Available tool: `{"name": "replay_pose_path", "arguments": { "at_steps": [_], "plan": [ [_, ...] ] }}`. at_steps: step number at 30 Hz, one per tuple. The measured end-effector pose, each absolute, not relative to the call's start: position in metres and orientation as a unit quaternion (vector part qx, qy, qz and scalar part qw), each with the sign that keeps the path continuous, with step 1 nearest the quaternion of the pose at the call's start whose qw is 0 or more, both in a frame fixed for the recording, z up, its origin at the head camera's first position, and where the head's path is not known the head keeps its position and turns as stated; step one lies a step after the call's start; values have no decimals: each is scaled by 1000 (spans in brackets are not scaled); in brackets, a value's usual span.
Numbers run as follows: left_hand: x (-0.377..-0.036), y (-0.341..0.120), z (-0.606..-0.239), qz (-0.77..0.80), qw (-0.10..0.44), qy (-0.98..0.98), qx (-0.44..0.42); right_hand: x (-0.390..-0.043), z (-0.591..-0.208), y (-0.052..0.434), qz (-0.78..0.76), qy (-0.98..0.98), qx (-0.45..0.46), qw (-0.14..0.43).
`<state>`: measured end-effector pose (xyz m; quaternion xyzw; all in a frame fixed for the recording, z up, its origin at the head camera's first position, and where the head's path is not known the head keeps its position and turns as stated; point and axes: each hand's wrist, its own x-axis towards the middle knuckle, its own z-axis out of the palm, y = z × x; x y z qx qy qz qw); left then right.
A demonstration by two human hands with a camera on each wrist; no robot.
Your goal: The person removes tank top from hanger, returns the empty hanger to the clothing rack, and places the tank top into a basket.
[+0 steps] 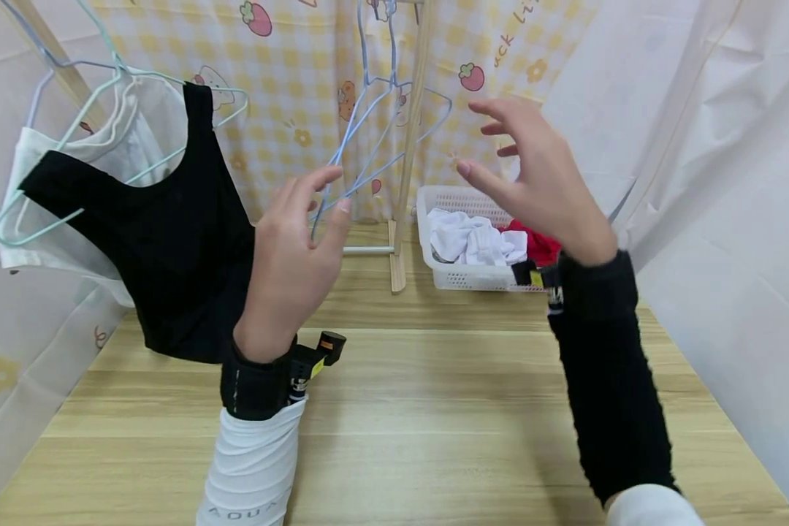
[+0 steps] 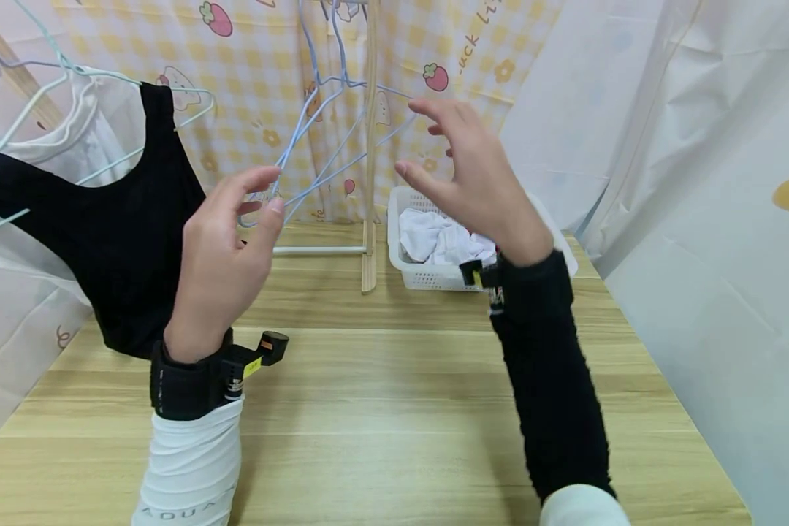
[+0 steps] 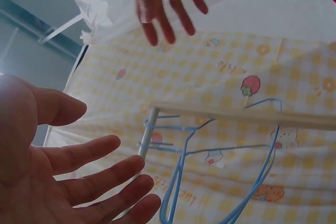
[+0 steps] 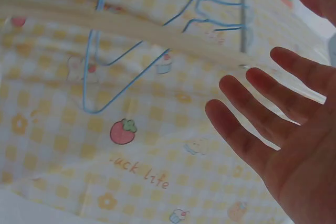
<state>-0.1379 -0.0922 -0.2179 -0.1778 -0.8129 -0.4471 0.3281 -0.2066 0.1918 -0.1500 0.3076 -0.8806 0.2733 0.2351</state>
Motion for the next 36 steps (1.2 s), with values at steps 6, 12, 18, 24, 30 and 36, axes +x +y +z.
{"name": "replay_pose_path", "arguments": {
  "at_steps": [6, 12, 18, 24, 30, 36],
  "plan": [
    [-140, -76, -221, -429, 306, -820, -223, -175, -185, 187, 327, -826, 297, 349],
    [-140, -61, -226, -406, 285, -829, -257, -161, -206, 182, 340, -818, 281, 370],
    [-136, -48, -229, -388, 262, -840, -274, -153, -217, 180, 357, -815, 279, 361],
    [-136, -51, -228, -389, 282, -832, -276, -154, -219, 177, 366, -812, 283, 357],
    [-139, -64, -221, -417, 328, -799, -284, -152, -217, 183, 341, -822, 280, 360],
    [-147, -85, -200, -384, 396, -786, -281, -150, -216, 189, 349, -824, 259, 362]
  ]
}}
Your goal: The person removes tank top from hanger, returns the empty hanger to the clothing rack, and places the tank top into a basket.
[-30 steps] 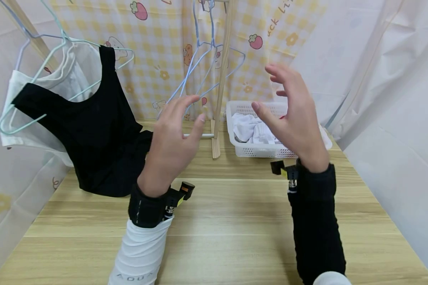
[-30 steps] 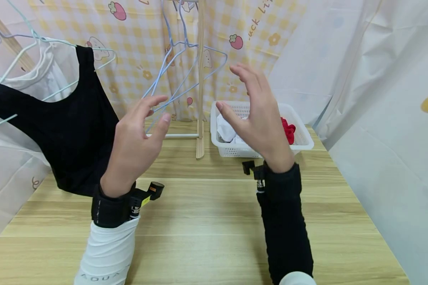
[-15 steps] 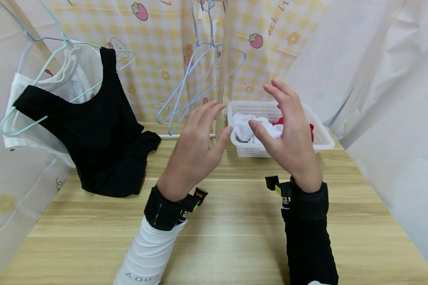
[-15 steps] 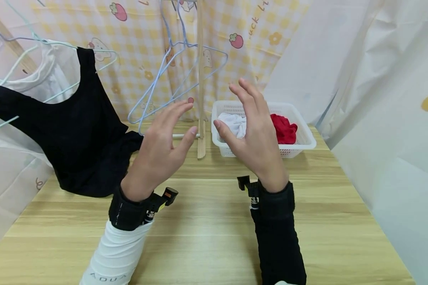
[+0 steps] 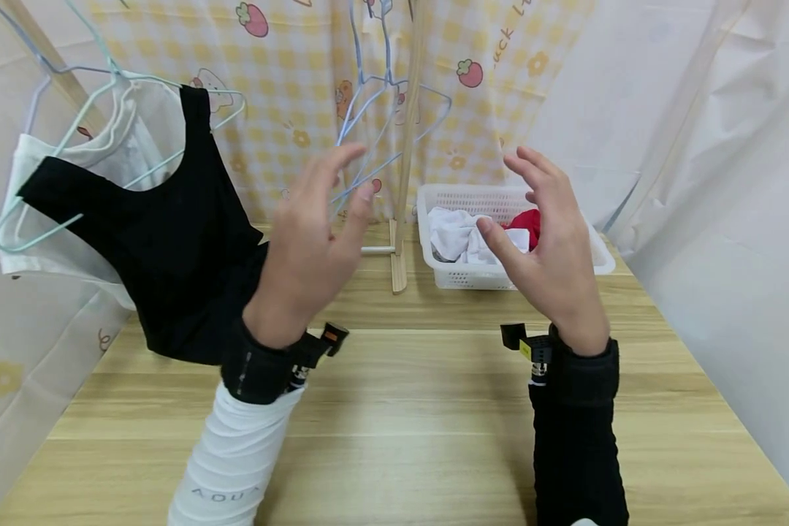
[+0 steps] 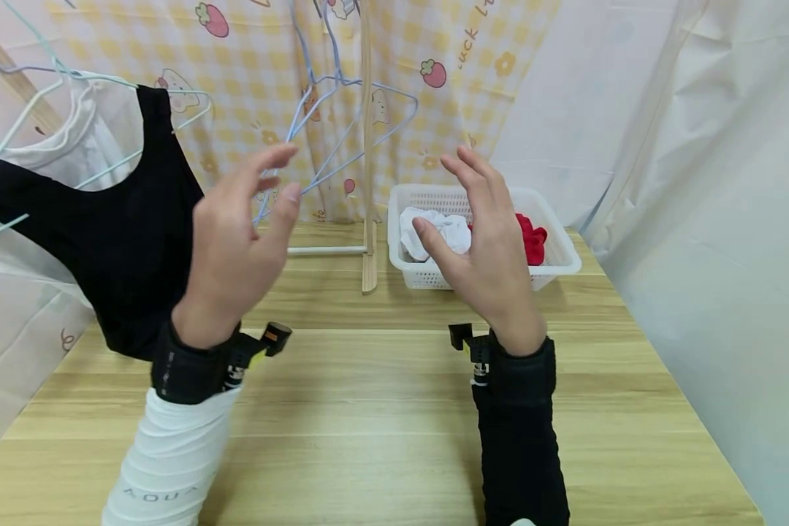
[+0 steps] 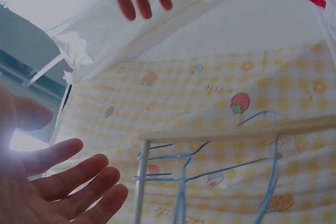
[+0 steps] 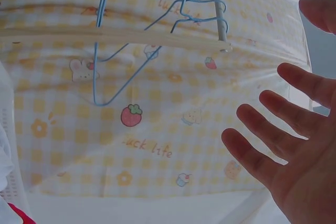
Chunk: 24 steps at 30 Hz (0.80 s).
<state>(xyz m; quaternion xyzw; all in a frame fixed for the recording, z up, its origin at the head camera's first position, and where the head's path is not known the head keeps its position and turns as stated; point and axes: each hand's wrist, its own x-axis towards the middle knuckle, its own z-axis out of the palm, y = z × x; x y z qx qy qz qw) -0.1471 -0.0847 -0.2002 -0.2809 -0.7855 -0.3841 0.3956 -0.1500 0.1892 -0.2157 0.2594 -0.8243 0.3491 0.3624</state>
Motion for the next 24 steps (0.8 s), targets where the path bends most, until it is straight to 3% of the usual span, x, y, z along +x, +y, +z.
{"name": "replay_pose_path", "arguments": {
  "at_steps": [4, 13, 19, 24],
  "plan": [
    [-157, -107, -171, -354, 436, -790, -247, -150, -216, 191, 358, -825, 252, 358],
    [-196, -176, -106, -358, 457, -814, -27, -150, -216, 193, 361, -829, 244, 349],
    [-206, -214, -89, -275, 359, -882, 134, -151, -216, 193, 367, -832, 235, 343],
    [-218, -245, -97, -195, 279, -927, 156, -152, -217, 193, 372, -832, 234, 338]
  ]
}}
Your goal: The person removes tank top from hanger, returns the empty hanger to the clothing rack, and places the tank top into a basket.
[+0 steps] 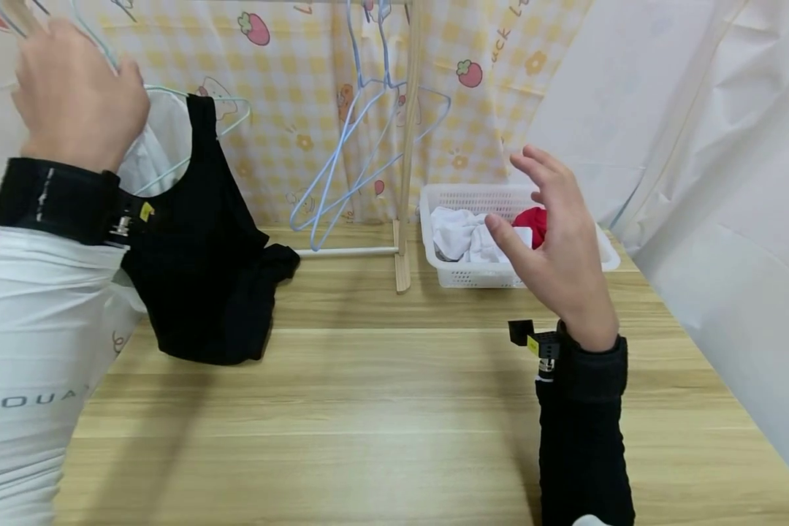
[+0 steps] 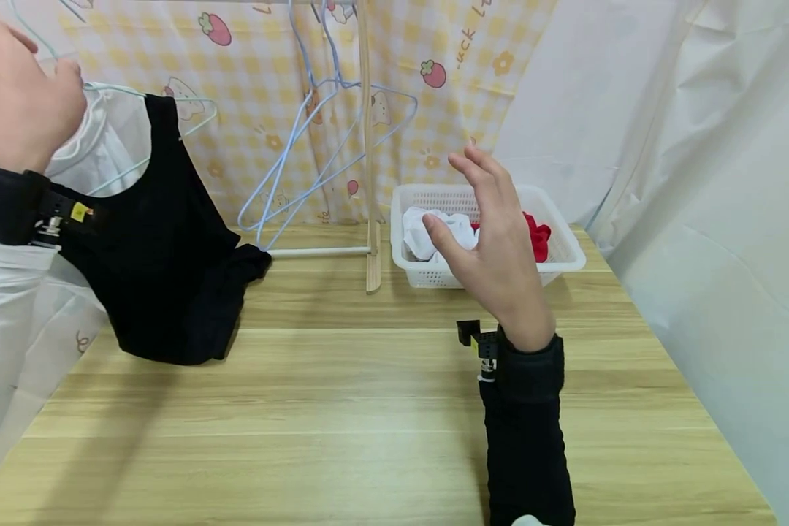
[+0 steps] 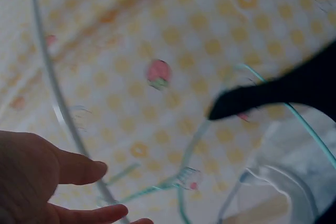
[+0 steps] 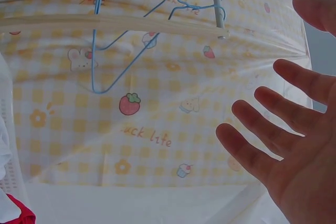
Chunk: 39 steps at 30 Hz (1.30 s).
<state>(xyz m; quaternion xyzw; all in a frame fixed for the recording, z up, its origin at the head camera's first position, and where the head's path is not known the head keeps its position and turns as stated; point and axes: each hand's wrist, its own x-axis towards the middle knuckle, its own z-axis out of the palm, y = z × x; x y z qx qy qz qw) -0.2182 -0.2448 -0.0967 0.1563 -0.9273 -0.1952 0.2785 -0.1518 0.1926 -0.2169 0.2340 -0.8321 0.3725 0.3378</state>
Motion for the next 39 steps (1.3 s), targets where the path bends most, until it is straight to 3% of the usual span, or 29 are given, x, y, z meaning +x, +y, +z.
{"name": "replay_pose_path", "arguments": {
  "at_steps": [6, 10, 22, 32, 39],
  "plan": [
    [-237, -276, -107, -130, 189, -964, 137, -154, -220, 192, 373, -833, 239, 333],
    [-245, -290, -107, -111, 174, -974, 99, -155, -221, 192, 374, -833, 238, 332],
    [-250, -290, -105, -98, 196, -969, 110, -155, -221, 189, 385, -832, 234, 324],
    [-234, -259, -91, -105, 308, -944, 57, -154, -221, 190, 378, -838, 224, 322],
    [-212, -235, -88, -75, 317, -945, 34, -154, -221, 190, 382, -837, 224, 322]
  ]
}}
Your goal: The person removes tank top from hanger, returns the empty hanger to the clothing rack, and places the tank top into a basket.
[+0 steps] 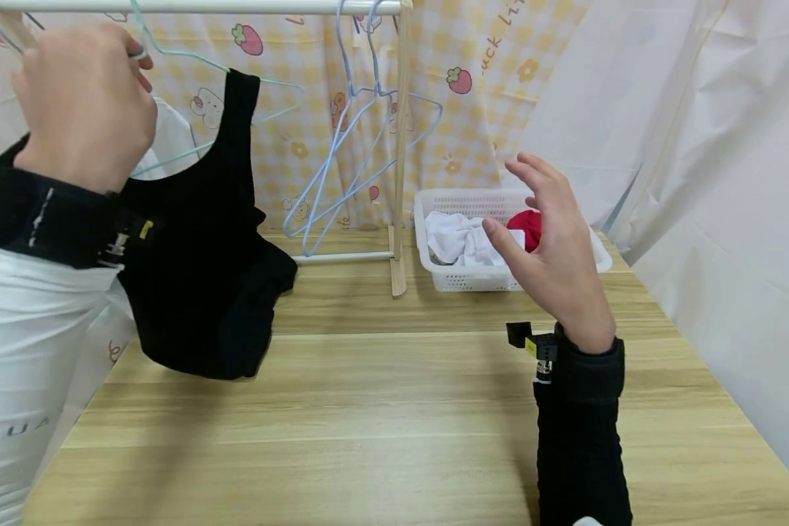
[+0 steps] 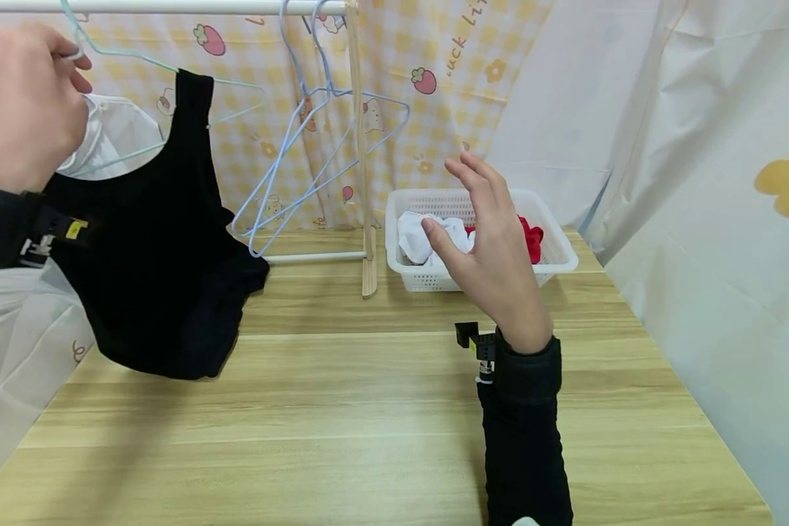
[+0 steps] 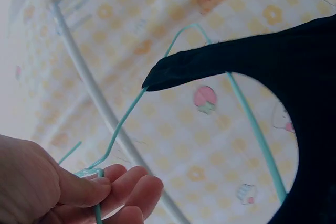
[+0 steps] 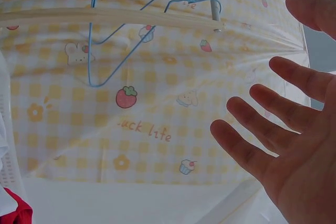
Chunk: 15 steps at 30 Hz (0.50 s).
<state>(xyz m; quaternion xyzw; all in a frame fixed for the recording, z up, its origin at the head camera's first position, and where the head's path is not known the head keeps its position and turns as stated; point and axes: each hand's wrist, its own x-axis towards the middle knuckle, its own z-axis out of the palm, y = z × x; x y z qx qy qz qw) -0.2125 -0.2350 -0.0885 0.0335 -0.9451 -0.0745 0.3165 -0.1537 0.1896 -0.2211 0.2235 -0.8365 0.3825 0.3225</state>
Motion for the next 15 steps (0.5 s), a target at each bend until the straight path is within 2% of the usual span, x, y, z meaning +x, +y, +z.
{"name": "replay_pose_path", "arguments": {
  "at_steps": [15],
  "plan": [
    [-159, -208, -140, -43, 300, -951, -68, -155, -219, 189, 369, -839, 229, 329]
  ]
}}
